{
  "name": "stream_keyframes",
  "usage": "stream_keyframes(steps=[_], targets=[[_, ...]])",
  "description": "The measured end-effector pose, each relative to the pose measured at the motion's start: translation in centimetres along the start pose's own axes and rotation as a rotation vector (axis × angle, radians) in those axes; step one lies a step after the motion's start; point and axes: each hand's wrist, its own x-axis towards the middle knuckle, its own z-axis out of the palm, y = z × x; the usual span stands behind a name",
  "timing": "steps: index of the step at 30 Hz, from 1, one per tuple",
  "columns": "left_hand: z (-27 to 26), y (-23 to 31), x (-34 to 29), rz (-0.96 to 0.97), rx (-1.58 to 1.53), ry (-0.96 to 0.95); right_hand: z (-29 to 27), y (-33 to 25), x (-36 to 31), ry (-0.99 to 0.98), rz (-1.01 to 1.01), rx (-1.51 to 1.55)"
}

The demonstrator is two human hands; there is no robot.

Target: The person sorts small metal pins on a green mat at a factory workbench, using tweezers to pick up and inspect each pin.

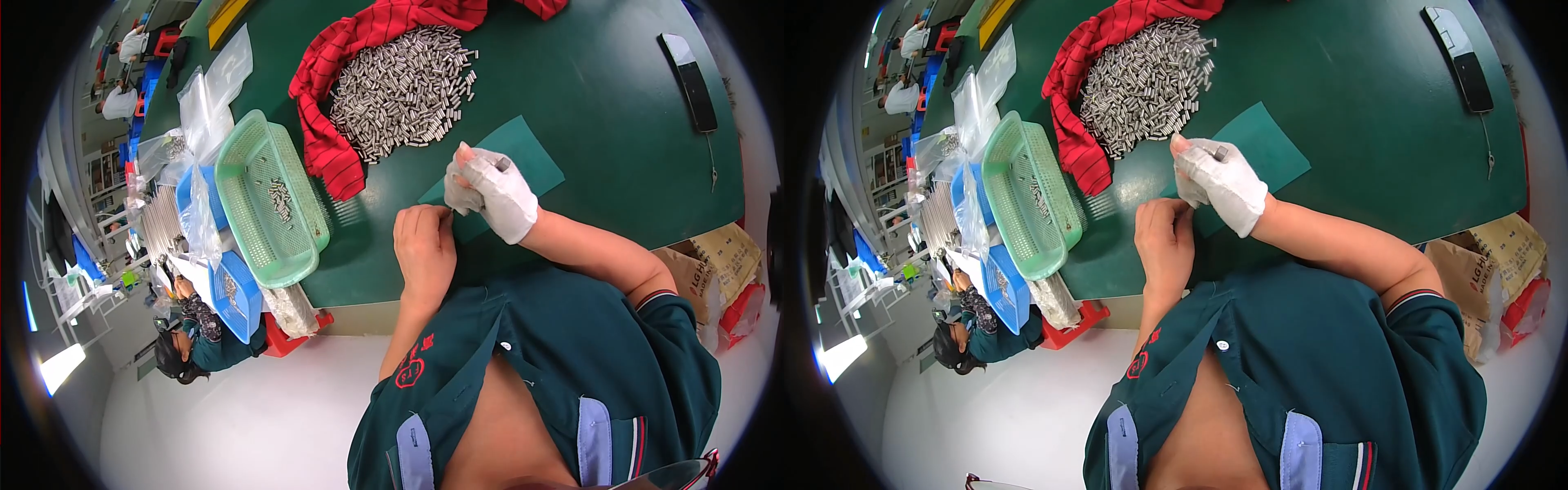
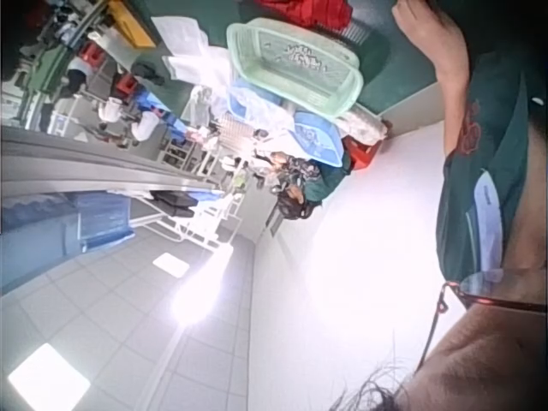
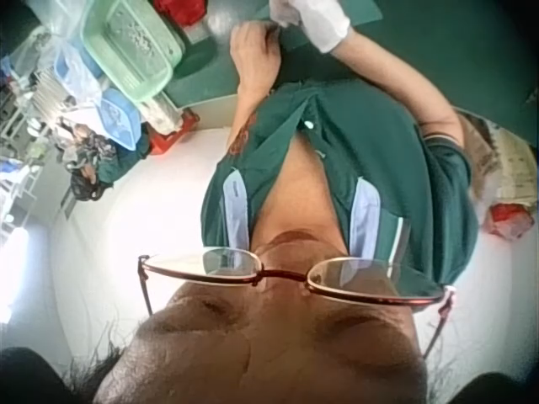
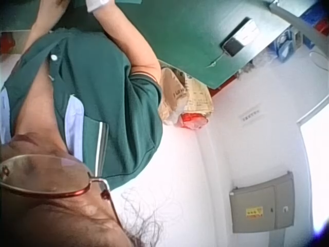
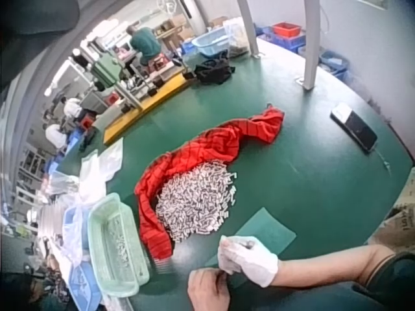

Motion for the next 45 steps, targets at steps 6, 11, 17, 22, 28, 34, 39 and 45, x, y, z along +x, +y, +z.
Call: stream_keyframes(steps=[6, 11, 17, 22, 28, 34, 39, 45], targets=[[0.0, 0.0, -0.1, -0.009, 0.003, -0.001, -0.1, 0.1, 0.1, -0.006, 0.002, -0.017], [0.0, 0.0, -0.1, -0.001, 0.003, -0.005, 0.0, 0.0, 0.1, -0.002, 0.003, -0.028], [0.2, 0.0, -0.3, -0.008, -0.014, 0.028, 0.1, 0.1, 0.0, 0.018, 0.022, -0.070], [1.0, -0.4, -0.5, -0.005, -0.037, 0.084, 0.8, 0.3, -0.1, 0.051, -0.010, -0.139], [1.6, -0.5, -0.8, -0.013, -0.054, 0.123, 1.1, 1.1, 0.0, 0.137, -0.022, -0.067], [1.7, -0.6, -1.2, 0.003, -0.053, 0.158, 1.3, 2.1, -0.4, 0.171, -0.095, -0.108], [1.6, -0.5, -0.8, 0.012, -0.045, 0.208, 0.9, 1.9, 0.2, 0.154, -0.116, -0.081], [-0.2, -1.1, -0.8, 0.000, -0.163, 0.209, 1.1, 0.5, -0.2, 0.072, -0.118, -0.444]])
